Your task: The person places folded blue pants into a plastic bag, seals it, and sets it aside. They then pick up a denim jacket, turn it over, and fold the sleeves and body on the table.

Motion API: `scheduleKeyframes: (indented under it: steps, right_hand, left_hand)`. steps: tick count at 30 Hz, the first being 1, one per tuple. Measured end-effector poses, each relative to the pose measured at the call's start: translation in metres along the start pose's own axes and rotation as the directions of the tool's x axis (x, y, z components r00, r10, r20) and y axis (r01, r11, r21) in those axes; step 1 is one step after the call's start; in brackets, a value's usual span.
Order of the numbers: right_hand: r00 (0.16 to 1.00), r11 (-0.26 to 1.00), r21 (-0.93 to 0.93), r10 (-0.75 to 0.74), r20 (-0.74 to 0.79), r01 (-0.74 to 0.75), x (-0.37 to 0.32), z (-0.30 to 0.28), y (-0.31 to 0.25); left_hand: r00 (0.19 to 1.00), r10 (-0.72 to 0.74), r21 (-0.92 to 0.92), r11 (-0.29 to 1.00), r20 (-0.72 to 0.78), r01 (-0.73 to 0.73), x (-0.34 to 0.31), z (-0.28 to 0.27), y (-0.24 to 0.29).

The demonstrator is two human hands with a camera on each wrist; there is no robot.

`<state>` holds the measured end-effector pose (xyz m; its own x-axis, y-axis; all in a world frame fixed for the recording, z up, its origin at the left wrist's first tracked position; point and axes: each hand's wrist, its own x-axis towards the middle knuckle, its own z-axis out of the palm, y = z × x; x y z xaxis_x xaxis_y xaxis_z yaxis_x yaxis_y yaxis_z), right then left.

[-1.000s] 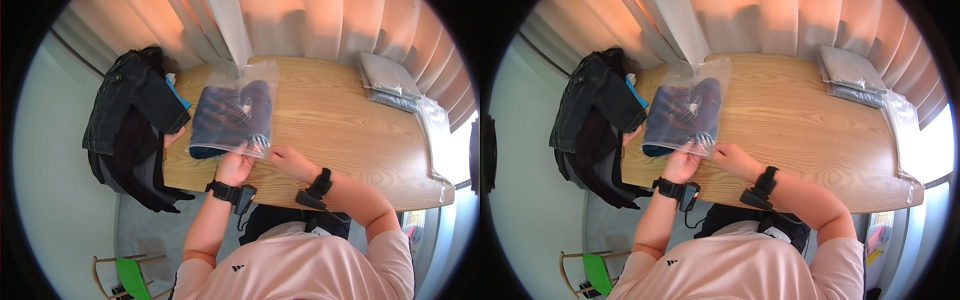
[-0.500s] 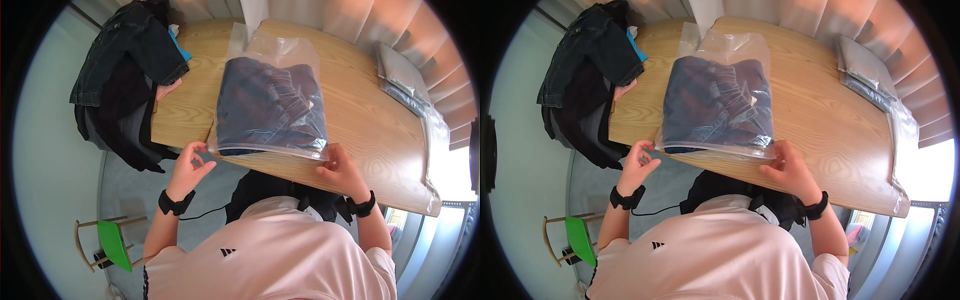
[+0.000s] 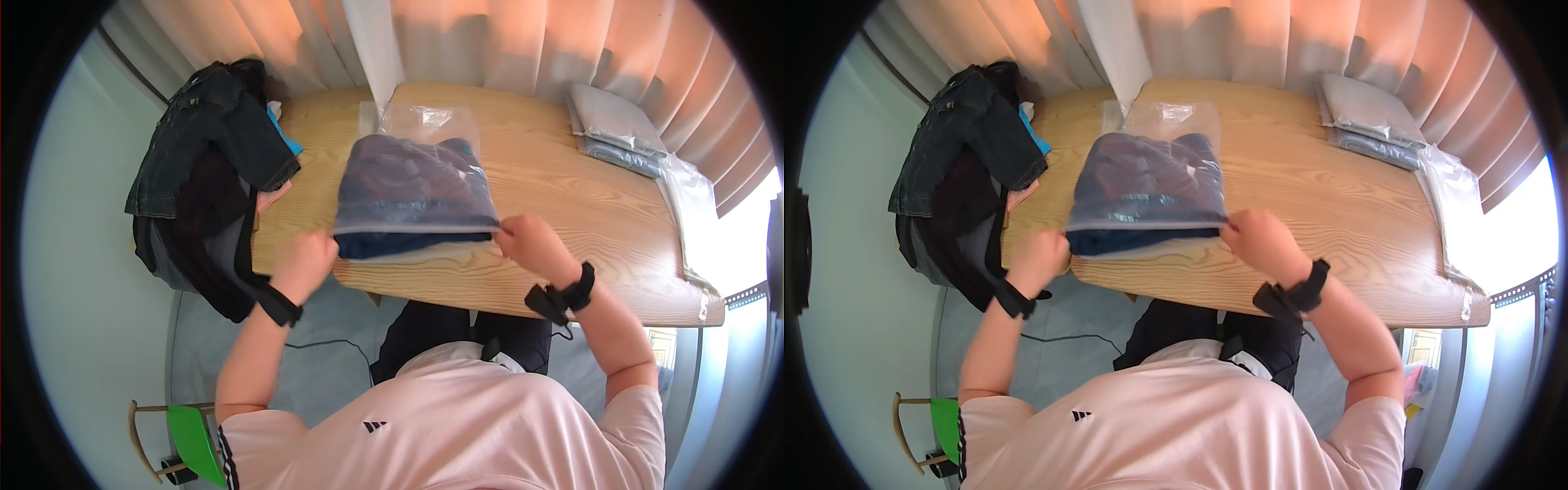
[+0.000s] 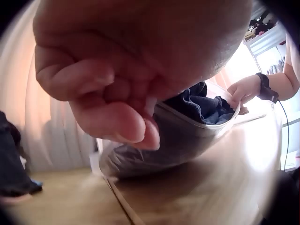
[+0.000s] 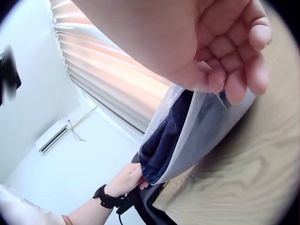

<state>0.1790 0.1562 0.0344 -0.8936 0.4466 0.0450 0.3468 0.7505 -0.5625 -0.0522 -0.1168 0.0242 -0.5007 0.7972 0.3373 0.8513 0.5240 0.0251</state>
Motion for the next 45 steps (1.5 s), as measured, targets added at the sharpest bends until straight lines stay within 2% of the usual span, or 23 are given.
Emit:
scheduleKeyframes:
  steps: [2, 3, 5, 7, 8, 10, 11, 13, 16, 19, 20, 22, 25, 26, 30, 31, 33, 35, 36, 37, 39, 41, 45]
  right_hand:
    - [0.995, 0.983, 0.176, 0.045, 0.084, -0.059, 0.022, -0.031, -0.017]
    - [0.992, 0.972, 0.219, 0.068, 0.106, -0.09, 0.036, -0.046, -0.027]
    - [0.96, 0.96, -0.025, -0.276, 0.046, 0.278, 0.074, -0.077, -0.028]
    - [0.993, 0.963, 0.251, -0.075, -0.09, 0.095, 0.081, -0.119, -0.065]
    - [0.987, 0.953, 0.287, -0.052, -0.153, 0.095, 0.086, -0.137, -0.078]
    - [0.97, 0.943, 0.313, -0.04, -0.238, 0.116, 0.082, -0.175, -0.1]
    - [0.954, 0.953, 0.258, -0.08, -0.29, 0.158, 0.075, -0.195, -0.11]
    - [0.927, 0.961, 0.188, -0.125, -0.353, 0.201, 0.063, -0.223, -0.12]
    - [0.851, 0.896, 0.26, -0.201, -0.485, 0.36, 0.049, -0.25, -0.12]
    - [0.846, 0.858, 0.373, -0.123, -0.518, 0.354, 0.057, -0.251, -0.107]
    - [0.88, 0.883, 0.392, -0.046, -0.472, 0.256, 0.068, -0.251, -0.098]
    - [0.919, 0.901, 0.409, 0.032, -0.392, 0.143, 0.083, -0.244, -0.08]
    - [0.914, 0.909, 0.404, 0.074, -0.4, 0.103, 0.092, -0.248, -0.071]
    - [0.896, 0.914, 0.387, 0.071, -0.439, 0.117, 0.095, -0.254, -0.07]
    - [0.785, 0.889, 0.335, -0.042, -0.618, 0.312, 0.079, -0.265, -0.073]
    - [0.792, 0.891, 0.343, -0.03, -0.61, 0.299, 0.073, -0.259, -0.066]
    - [0.785, 0.955, 0.147, -0.119, -0.609, 0.258, 0.057, -0.242, -0.052]
    - [0.789, 0.992, -0.028, -0.115, -0.604, 0.124, 0.028, -0.201, -0.036]
    - [0.845, 0.999, -0.04, 0.003, -0.535, -0.029, 0.011, -0.179, -0.026]
    - [0.858, 0.996, -0.044, -0.086, -0.507, 0.073, 0.001, -0.151, 0.0]
    - [0.926, 0.989, -0.144, -0.032, -0.376, -0.024, -0.04, -0.104, 0.016]
    - [0.97, 0.98, -0.199, -0.073, -0.234, 0.026, -0.073, -0.061, 0.035]
    - [0.996, 0.997, 0.045, -0.065, 0.056, 0.063, -0.115, -0.023, 0.065]
  left_hand:
    - [0.991, 0.109, 0.096, 0.99, -0.077, -0.102, 0.03, -0.04, -0.004]
    - [0.998, -0.019, 0.195, 0.98, -0.051, 0.029, 0.049, -0.056, -0.006]
    - [0.994, 0.0, 0.219, 0.975, -0.111, 0.024, 0.087, -0.084, -0.019]
    - [0.979, -0.03, 0.224, 0.972, -0.202, 0.076, 0.124, -0.118, -0.026]
    - [0.967, 0.007, 0.254, 0.965, -0.255, 0.06, 0.138, -0.139, -0.028]
    - [0.975, -0.087, 0.227, 0.965, -0.202, 0.133, 0.161, -0.189, -0.022]
    - [0.959, -0.042, 0.216, 0.971, -0.281, 0.106, 0.166, -0.208, -0.022]
    - [0.984, -0.073, 0.002, 0.997, -0.163, 0.074, 0.168, -0.248, -0.012]
    - [0.952, -0.022, -0.137, 0.99, -0.305, -0.021, 0.174, -0.269, -0.012]
    - [0.94, 0.053, -0.133, 0.986, -0.338, -0.104, 0.188, -0.255, -0.004]
    - [0.937, 0.059, -0.135, 0.984, -0.344, -0.112, 0.196, -0.242, -0.003]
    - [0.989, 0.059, 0.012, 0.998, -0.132, -0.058, 0.212, -0.22, 0.006]
    - [0.987, -0.058, -0.03, 0.998, -0.147, 0.054, 0.221, -0.214, 0.028]
    - [0.944, 0.055, 0.057, 0.998, -0.326, -0.039, 0.231, -0.21, 0.023]
    - [0.859, 0.119, 0.137, 0.989, -0.498, -0.058, 0.229, -0.23, 0.041]
    - [0.867, 0.119, 0.133, 0.989, -0.484, -0.061, 0.225, -0.223, 0.042]
    - [0.793, 0.267, 0.198, 0.962, -0.547, -0.188, 0.21, -0.203, 0.042]
    - [0.784, 0.37, 0.173, 0.929, -0.499, -0.328, 0.186, -0.167, 0.037]
    - [0.798, 0.412, 0.176, 0.911, -0.441, -0.373, 0.167, -0.148, 0.037]
    - [0.806, 0.452, 0.177, 0.892, -0.383, -0.416, 0.146, -0.13, 0.04]
    - [0.871, 0.445, 0.006, 0.891, -0.206, -0.454, 0.1, -0.091, 0.044]
    - [0.857, 0.505, -0.153, 0.843, -0.107, -0.516, 0.056, -0.044, 0.046]
    - [0.794, 0.578, -0.426, 0.777, 0.189, -0.464, 0.001, -0.015, 0.043]
